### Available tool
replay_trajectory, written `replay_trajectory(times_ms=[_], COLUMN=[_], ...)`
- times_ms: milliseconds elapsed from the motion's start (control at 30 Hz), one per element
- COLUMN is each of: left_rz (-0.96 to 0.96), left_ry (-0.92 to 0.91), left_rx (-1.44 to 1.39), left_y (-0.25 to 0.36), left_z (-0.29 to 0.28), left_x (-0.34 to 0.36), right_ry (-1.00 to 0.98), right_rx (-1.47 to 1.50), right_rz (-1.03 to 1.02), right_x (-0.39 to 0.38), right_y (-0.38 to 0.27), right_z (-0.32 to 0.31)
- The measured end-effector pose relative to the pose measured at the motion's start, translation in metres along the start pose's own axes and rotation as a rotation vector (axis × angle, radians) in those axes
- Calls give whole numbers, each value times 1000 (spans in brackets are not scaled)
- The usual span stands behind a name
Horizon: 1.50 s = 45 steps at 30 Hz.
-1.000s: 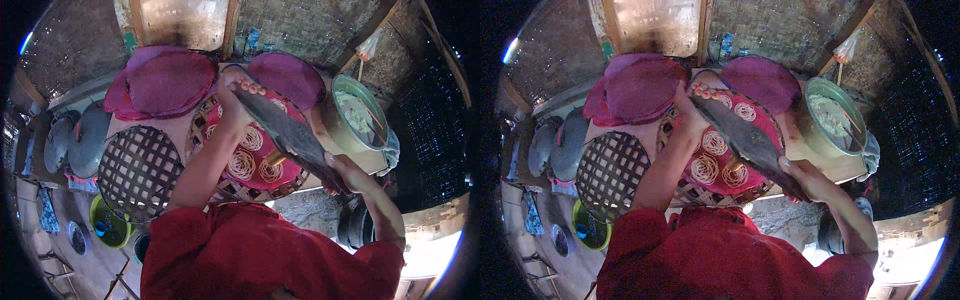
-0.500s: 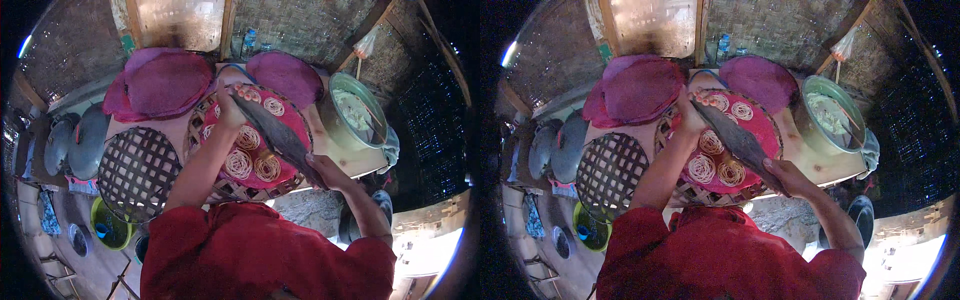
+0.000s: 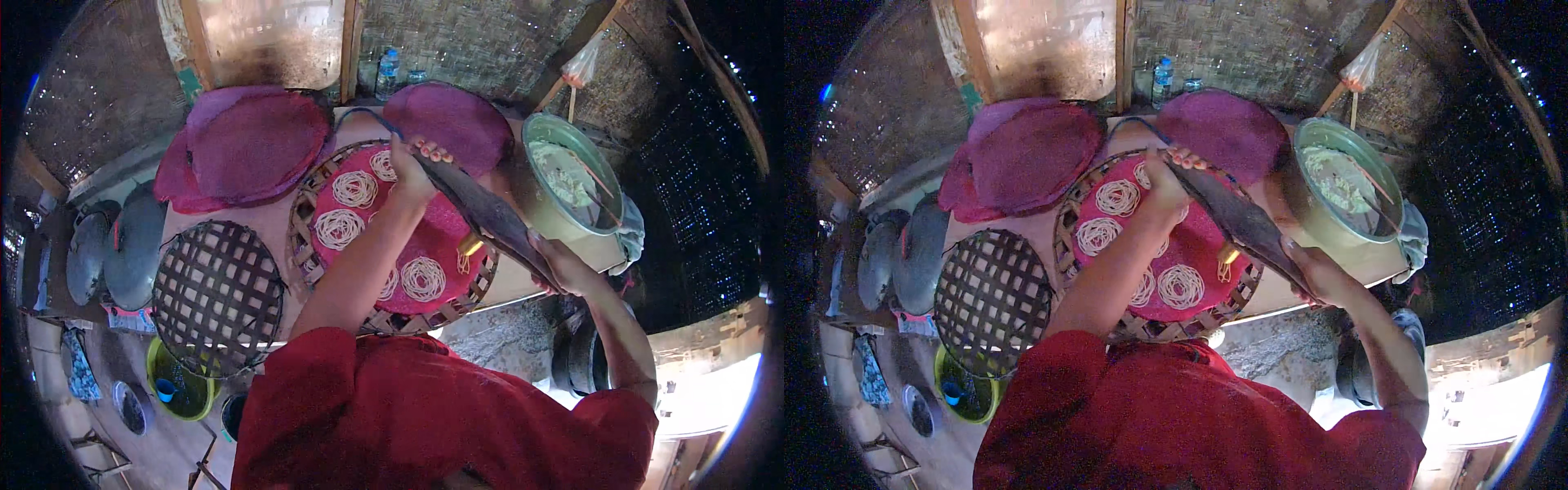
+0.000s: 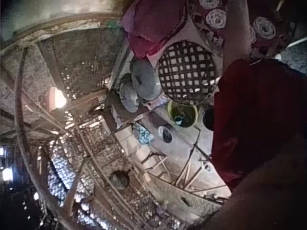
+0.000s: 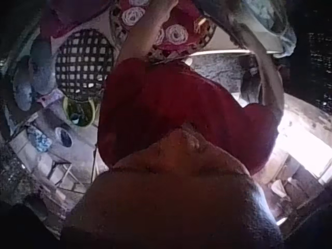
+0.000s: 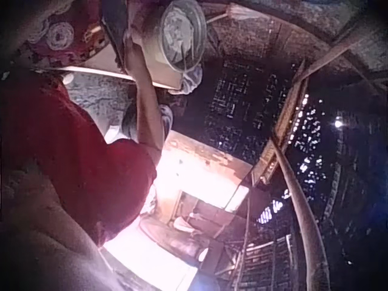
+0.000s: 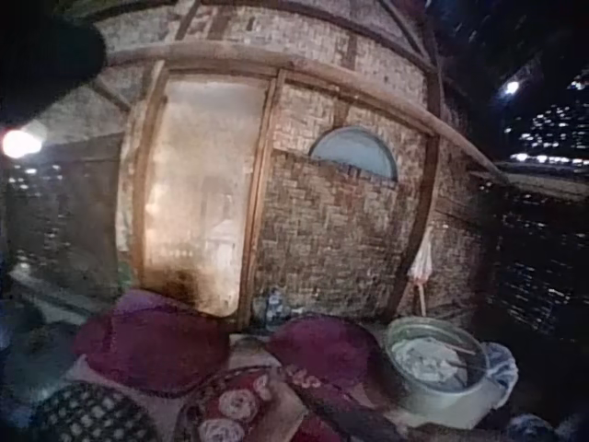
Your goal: The person places a cloth-covered tray on a round basket, scoops dough from a bowl into a wooden press, and squeezes out circular noodle spirals onto the tray.
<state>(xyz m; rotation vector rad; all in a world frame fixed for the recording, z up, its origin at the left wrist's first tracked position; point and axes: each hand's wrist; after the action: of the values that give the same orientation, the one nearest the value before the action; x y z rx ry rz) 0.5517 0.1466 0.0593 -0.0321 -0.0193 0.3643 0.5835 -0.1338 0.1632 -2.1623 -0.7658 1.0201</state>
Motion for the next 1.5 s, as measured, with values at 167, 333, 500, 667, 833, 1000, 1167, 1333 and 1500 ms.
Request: replay_trajectory(times_ms=[167,333,500,667,833,1000,1167,1333,1500], left_rz=[-4,-33,-1,26,-2,5,31,124,307], left_ry=[-9,20,1,-42,33,-75,-79,-155,-413], left_rx=[74,-47,16,164,36,76,136,424,2145], left_y=[1,-14,3,5,-19,11,36,19,-28], left_z=[25,25,33,35,19,-30,-21,101,99], left_x=[-10,-13,1,-18,-13,23,2,-59,-132], right_ry=[-60,-20,79,22,3,51,-6,-132,-157], right_rx=[35,-58,-102,-52,-38,-62,-37,189,177], right_rz=[-19,6,-71,-74,-36,-99,-160,-299,-535], right_x=[-17,-32,-15,-17,-22,24,42,9,-29], right_y=[-13,-16,-17,-11,-1,23,19,-5,-40], right_z=[-4,-20,-11,-7,-21,-7,15,-24,-39])
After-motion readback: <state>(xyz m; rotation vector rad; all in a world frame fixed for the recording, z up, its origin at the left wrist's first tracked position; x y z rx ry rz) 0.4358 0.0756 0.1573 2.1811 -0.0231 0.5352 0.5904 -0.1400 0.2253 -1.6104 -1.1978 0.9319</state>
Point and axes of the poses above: each hand's wrist, its own x-axis towards the middle knuckle, its own z-axis out of the palm, y = z × x, and after that the axes turned 11 degrees about -z, right-handed
